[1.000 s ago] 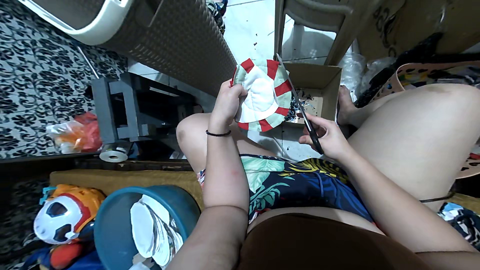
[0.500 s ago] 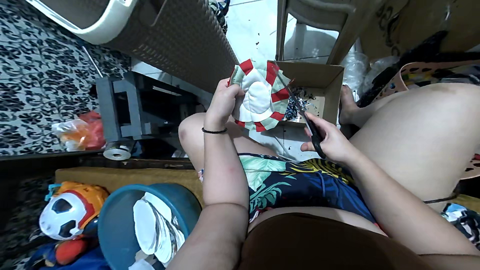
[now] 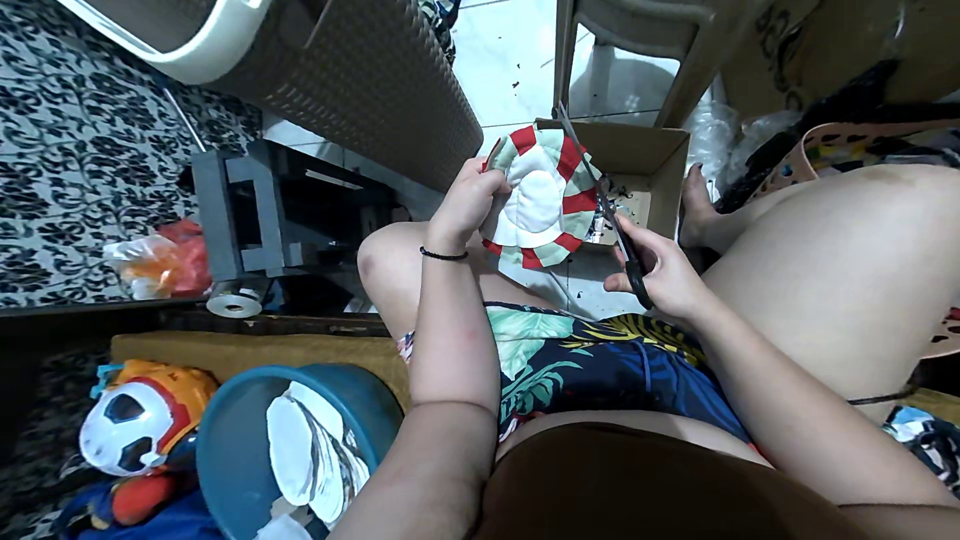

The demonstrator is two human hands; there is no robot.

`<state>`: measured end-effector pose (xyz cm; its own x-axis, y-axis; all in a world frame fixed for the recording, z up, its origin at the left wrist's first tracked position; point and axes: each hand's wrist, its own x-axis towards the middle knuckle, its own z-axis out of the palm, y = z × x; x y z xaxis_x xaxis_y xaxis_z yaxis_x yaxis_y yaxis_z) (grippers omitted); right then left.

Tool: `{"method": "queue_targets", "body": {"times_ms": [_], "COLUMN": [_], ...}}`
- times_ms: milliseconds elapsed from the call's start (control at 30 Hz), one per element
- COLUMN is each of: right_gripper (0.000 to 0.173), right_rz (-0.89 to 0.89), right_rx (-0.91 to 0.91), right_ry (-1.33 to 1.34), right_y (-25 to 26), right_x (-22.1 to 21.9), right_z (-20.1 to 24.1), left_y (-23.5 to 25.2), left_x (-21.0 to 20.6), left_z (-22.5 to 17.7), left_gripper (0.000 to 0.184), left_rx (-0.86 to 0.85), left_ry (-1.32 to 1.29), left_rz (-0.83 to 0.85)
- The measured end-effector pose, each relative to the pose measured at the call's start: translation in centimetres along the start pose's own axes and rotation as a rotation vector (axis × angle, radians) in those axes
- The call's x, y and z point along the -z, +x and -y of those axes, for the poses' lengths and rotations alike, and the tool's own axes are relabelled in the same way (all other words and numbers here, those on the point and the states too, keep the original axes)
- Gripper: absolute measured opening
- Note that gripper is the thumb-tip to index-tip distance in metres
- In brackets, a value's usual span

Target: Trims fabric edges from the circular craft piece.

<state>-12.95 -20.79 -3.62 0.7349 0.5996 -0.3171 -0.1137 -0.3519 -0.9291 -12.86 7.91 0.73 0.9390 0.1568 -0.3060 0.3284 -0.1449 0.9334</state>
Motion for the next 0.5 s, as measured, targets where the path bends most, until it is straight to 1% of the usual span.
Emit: {"method": "queue_targets", "body": {"times_ms": [233,300,433,500], "right_gripper": [0.093,0.094,0.1,0.1], "right_rz": [-0.057,-0.051,0.023,0.023], "right_rx": [0.007,-0.009,-0.055,-0.074], "right_ry": [-0.009,-0.007,-0.032,-0.063], "right_y": [0.07,0.03,0.19,0.24], "right_x": [0.13,0.28,0.5,0.44], "right_z": [-0.13,-0.05,0.04,0.23], "left_y": [0.37,0.44,0.6,0.73], "left_x": [0.2,0.34,0.46,0.33], "left_z": [0.0,-0.03,0.09,0.13], "left_gripper": [0.016,0.017,0.016,0.017], "left_rx": [0.038,0.035,0.028,0.028], "left_ry": [0.044,0.04,0.019,0.006], "left_rz": [-0.018,-0.026,-0.043,-0.047]}}
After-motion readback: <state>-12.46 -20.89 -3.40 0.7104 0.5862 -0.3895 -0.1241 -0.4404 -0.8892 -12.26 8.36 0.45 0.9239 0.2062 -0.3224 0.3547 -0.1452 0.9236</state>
